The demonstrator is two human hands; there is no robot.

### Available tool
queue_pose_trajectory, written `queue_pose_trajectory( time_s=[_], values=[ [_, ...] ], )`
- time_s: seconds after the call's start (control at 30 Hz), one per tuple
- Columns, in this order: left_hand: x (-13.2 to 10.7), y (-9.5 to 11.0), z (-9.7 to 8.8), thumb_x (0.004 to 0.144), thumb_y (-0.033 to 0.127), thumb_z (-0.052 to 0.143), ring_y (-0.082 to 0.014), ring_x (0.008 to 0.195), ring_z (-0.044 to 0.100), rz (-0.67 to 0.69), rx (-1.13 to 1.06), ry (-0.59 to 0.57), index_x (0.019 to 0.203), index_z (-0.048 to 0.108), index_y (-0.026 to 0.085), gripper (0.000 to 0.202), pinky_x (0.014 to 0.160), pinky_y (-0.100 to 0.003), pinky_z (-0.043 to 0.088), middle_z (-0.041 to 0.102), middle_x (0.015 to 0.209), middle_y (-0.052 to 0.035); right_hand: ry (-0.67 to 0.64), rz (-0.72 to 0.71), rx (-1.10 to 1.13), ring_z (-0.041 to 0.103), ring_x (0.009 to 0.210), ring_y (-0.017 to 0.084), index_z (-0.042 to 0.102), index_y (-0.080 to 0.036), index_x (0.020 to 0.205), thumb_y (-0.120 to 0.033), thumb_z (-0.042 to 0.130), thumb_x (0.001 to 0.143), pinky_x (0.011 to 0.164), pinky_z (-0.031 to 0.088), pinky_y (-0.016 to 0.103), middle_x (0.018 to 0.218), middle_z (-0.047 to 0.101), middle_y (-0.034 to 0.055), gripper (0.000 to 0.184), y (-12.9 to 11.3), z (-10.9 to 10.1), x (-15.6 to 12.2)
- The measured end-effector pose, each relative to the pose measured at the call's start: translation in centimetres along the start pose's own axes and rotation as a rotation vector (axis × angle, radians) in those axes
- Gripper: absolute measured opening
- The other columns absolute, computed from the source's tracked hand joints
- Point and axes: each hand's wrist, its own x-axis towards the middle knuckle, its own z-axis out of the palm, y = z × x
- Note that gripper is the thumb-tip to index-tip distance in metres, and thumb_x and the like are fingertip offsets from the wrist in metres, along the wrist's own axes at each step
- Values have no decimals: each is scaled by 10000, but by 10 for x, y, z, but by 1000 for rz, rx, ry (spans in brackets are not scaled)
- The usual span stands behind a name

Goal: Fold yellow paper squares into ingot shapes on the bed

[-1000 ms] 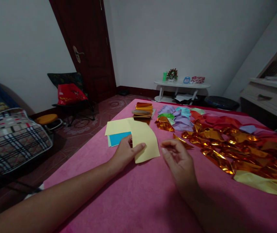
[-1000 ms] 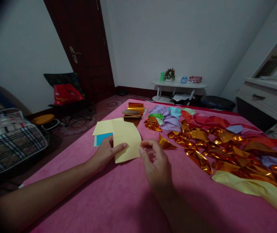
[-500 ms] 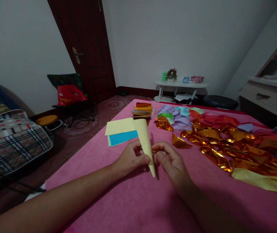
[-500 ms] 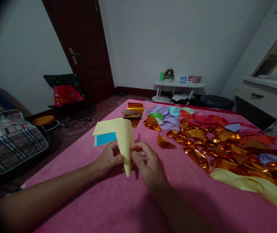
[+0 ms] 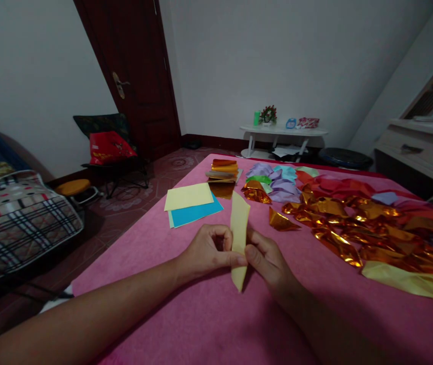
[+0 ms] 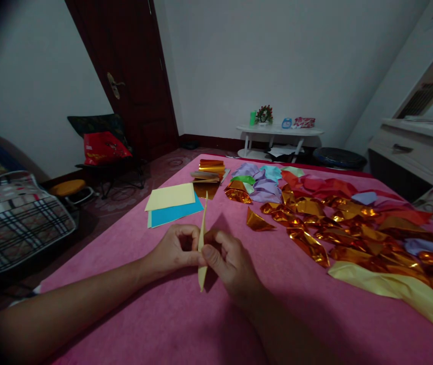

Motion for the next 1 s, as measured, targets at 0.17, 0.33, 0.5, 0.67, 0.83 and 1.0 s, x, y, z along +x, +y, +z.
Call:
queue_pose_trajectory(
  time_s=[0.17,0.33,0.5,0.67,0.83,1.0],
  values=[
    [0,0,-1,573,250,812,-67,547,447,8,-35,-26,587,446,138,383,527,-198,367,530,607,23,19,11,12,566,703,170,617,-189,884,-509,481,867,644,449,270,780,614,24,348,-2,0,-1],
    [-2,6,1,554,280,821,-69,539,460,9,-17,-45,619,468,139,385,514,-192,365,548,614,17,54,22,4,502,612,133,587,-191,782,-478,450,897,580,407,243,691,559,-1,338,-1,1,-2],
    [-4,9,2,611,310,787,-63,549,445,36,47,-40,652,484,133,353,512,-175,351,501,618,28,68,49,4,490,608,122,568,-179,765,-463,479,890,549,393,228,679,534,-4,322,4,1,0],
    [-7,4,-1,678,342,742,-69,569,432,90,104,-51,722,489,139,327,529,-184,351,492,653,20,75,82,-44,521,605,126,594,-176,785,-445,532,862,534,395,227,692,573,3,286,4,2,2],
    [-8,4,-1,763,345,668,-84,612,446,165,108,-66,756,518,131,262,566,-201,369,508,691,-1,72,84,32,534,579,120,563,-183,748,-424,540,857,518,399,221,654,549,-16,266,1,3,3],
    [-10,9,1,831,311,597,-109,672,498,220,116,-41,794,563,113,204,634,-235,415,538,726,-28,83,57,-32,498,571,106,527,-185,717,-420,543,860,527,384,215,634,501,-31,275,3,1,2]
  ],
)
